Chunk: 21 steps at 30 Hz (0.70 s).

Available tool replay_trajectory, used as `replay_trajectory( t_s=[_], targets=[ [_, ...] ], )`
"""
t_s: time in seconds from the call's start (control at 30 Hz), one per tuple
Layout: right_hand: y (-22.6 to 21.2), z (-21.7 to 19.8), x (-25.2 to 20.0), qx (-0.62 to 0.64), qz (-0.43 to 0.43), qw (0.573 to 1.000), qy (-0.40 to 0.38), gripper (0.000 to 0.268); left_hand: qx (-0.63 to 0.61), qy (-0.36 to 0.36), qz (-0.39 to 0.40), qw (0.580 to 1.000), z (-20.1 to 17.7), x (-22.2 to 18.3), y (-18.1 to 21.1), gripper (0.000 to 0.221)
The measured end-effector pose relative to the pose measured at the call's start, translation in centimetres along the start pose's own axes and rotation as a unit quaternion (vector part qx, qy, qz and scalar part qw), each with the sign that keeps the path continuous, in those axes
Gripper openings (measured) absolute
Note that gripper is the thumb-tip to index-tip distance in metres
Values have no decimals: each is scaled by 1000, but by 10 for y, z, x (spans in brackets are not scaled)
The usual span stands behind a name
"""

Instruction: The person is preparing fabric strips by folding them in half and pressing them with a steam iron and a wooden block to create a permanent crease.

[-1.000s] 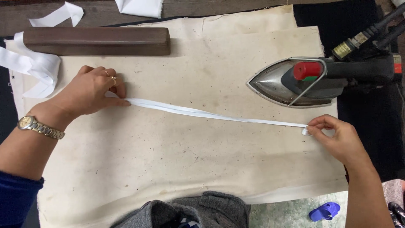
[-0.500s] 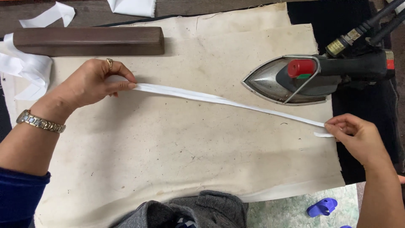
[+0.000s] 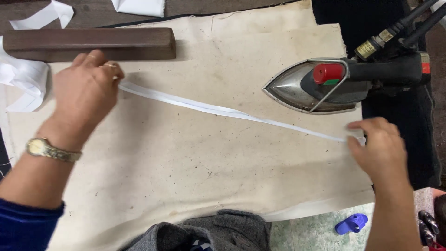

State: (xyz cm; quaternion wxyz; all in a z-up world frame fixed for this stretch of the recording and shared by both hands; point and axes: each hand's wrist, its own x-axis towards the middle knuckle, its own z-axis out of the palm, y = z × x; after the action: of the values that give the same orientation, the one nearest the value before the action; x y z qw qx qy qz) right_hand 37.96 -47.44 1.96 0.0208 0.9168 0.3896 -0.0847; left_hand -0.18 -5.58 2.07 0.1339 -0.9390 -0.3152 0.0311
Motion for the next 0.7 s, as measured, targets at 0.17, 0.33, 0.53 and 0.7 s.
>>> replay_trajectory(
  t_s=[0.17, 0.33, 0.53, 0.7],
  targets=[
    [-103, 8, 1, 206, -159, 964, 54, 22, -270, 92, 135, 949, 27, 13, 81, 12],
    [-166, 15, 1, 252, -230, 937, 78, 28, -351, 58, 183, 917, 18, 23, 152, 23],
    [-185, 15, 1, 229, -252, 938, 60, 29, -362, 17, 175, 915, 22, 24, 168, 18],
    [-184, 18, 1, 208, -251, 944, 53, 29, -379, 68, 188, 904, 21, 21, 165, 9]
  ],
)
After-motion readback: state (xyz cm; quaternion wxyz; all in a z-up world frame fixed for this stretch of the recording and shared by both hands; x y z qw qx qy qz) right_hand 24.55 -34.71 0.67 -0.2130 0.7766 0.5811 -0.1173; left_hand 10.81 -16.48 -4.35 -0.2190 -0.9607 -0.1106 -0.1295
